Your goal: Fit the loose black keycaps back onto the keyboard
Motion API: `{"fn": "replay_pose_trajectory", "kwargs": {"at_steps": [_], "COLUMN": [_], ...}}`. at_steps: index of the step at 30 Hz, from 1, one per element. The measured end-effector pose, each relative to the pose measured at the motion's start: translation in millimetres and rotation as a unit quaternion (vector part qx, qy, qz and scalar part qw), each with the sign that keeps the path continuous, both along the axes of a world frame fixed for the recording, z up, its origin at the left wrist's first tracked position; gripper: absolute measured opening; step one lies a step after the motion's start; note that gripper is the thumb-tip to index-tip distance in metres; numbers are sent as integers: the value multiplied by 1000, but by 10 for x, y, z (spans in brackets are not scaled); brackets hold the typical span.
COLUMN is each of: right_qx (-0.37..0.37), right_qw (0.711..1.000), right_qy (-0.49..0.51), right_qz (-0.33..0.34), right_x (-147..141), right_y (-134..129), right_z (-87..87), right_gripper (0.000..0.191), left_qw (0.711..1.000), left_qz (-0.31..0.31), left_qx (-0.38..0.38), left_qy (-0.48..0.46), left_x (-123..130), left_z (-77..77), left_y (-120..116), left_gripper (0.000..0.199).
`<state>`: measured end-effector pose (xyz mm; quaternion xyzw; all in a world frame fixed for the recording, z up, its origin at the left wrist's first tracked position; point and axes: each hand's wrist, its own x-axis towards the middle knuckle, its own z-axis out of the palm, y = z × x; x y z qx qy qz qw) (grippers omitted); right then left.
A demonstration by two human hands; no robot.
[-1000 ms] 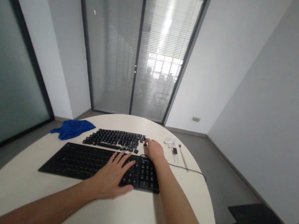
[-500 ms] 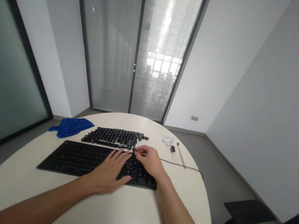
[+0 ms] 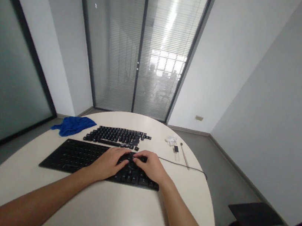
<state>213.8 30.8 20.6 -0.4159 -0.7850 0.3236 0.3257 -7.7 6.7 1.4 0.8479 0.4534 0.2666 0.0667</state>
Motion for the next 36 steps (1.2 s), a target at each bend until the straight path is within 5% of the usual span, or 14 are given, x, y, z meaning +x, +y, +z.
{"fn": "replay_pose_trajectory", "kwargs": {"at_steps": [36], "right_qx": [63], "right_qw": [995], "right_qy": [-78], "right_qz": [4], "right_x": [-23], "right_y": [-27], "right_z": [-36], "right_gripper": [12], "left_qw": [1000], "left_qz": [-13], "left_qx": [23], "left_qy": [8], "left_x": [10], "left_z": [-29], "left_y": [-34], "left_gripper": [28]}}
